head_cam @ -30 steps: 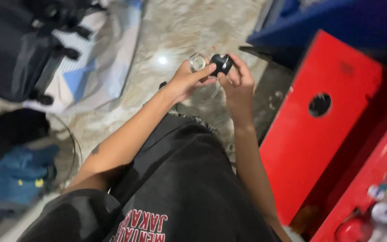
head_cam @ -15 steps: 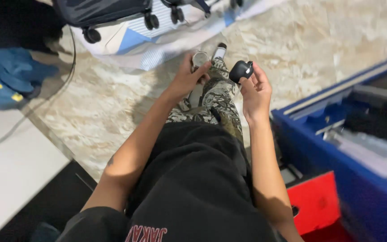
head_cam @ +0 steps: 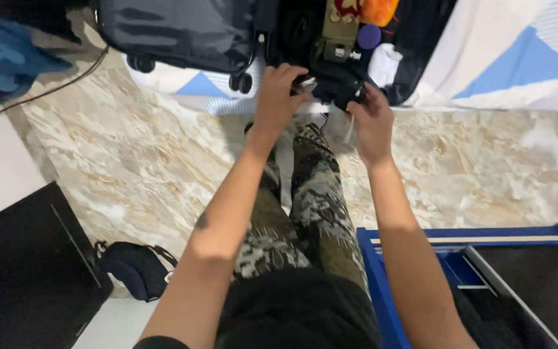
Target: The person packs toiletries and small personal items into an open suitcase. They repeatedly pick up items from a red table, including bottles, tubes, a watch, a wallet, and a phone, then place them into the suitcase. The person also handles a charging cable and a small basket of items before placing them in the suitcase.
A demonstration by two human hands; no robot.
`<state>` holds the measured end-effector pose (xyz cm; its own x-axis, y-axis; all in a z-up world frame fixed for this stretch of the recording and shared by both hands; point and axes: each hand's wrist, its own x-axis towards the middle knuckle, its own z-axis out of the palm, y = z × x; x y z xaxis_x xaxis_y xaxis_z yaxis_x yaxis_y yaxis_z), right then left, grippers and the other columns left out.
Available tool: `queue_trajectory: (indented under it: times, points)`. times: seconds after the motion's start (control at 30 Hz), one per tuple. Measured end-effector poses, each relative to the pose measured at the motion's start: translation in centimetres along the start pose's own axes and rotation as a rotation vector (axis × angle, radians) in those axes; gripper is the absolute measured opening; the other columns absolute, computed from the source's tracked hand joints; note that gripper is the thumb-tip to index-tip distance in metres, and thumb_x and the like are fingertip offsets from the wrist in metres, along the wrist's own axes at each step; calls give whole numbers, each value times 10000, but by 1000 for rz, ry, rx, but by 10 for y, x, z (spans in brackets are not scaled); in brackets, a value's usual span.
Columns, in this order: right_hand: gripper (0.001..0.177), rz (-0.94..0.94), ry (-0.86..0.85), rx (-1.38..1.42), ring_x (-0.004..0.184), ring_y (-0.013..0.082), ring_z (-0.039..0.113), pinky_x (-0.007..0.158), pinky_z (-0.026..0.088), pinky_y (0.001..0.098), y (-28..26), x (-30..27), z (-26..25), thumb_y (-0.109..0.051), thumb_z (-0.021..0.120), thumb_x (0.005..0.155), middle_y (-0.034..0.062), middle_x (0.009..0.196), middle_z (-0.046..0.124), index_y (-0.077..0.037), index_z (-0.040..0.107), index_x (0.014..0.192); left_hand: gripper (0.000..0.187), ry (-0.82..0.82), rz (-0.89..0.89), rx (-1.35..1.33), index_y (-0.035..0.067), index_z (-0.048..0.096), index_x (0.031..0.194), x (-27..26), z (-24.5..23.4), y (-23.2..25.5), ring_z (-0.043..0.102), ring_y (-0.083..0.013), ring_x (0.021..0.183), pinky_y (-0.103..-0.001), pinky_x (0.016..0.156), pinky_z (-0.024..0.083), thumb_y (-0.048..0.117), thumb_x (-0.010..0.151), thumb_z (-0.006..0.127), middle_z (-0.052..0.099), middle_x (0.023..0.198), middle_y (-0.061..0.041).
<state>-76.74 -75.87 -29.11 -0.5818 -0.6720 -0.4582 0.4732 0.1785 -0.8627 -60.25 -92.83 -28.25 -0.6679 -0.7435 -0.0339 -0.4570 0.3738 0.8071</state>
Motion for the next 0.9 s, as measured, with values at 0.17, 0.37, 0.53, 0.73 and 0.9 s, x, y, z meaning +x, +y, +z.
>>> queue_trajectory:
  times: [0.17, 0.37, 0.53, 0.73, 0.9]
  points:
    - [509, 84, 13, -52, 1008, 134, 644, 871, 562, 300, 40, 87, -1, 16, 664, 983, 57, 1175, 669, 45, 506, 1466, 536, -77, 88, 254, 90, 661, 1204, 48, 60, -74, 561, -308, 1128, -423, 943, 479, 64, 701, 845, 669, 1179, -35]
    - [492, 176, 37, 105, 1078, 156, 661, 926, 587, 327, 75, 132, 15, 22, 668, 973, 61, 1227, 669, 2, 510, 1439, 630, -187, 286, 736, 78, 650, 1349, 65, 117, -140, 511, -301, 1186, -380, 1023, 487, 31, 726, 735, 581, 1245, -78]
    - [524, 155, 60, -1, 1084, 163, 654, 912, 577, 320, 105, 147, 15, 48, 697, 949, 79, 1228, 672, 0, 518, 1438, 460, -261, 124, 586, 94, 712, 1231, 66, 117, -143, 532, -307, 1176, -361, 921, 512, 28, 778, 750, 556, 1244, -110]
    - [527, -74, 89, -394, 1070, 175, 675, 928, 570, 287, 108, 141, 32, 14, 779, 902, 82, 1241, 663, 2, 579, 1389, 219, -216, 187, 720, 121, 721, 954, 75, 113, -143, 611, -273, 1031, -366, 836, 544, 80, 739, 737, 637, 1015, -58]
    - [487, -274, 225, -744, 937, 225, 683, 794, 576, 309, 83, 132, 75, -30, 830, 815, 124, 1179, 561, -13, 612, 1251, 65, -173, 147, 710, 107, 705, 848, 73, 134, -160, 666, -258, 893, -335, 680, 580, 107, 787, 731, 664, 979, -77]
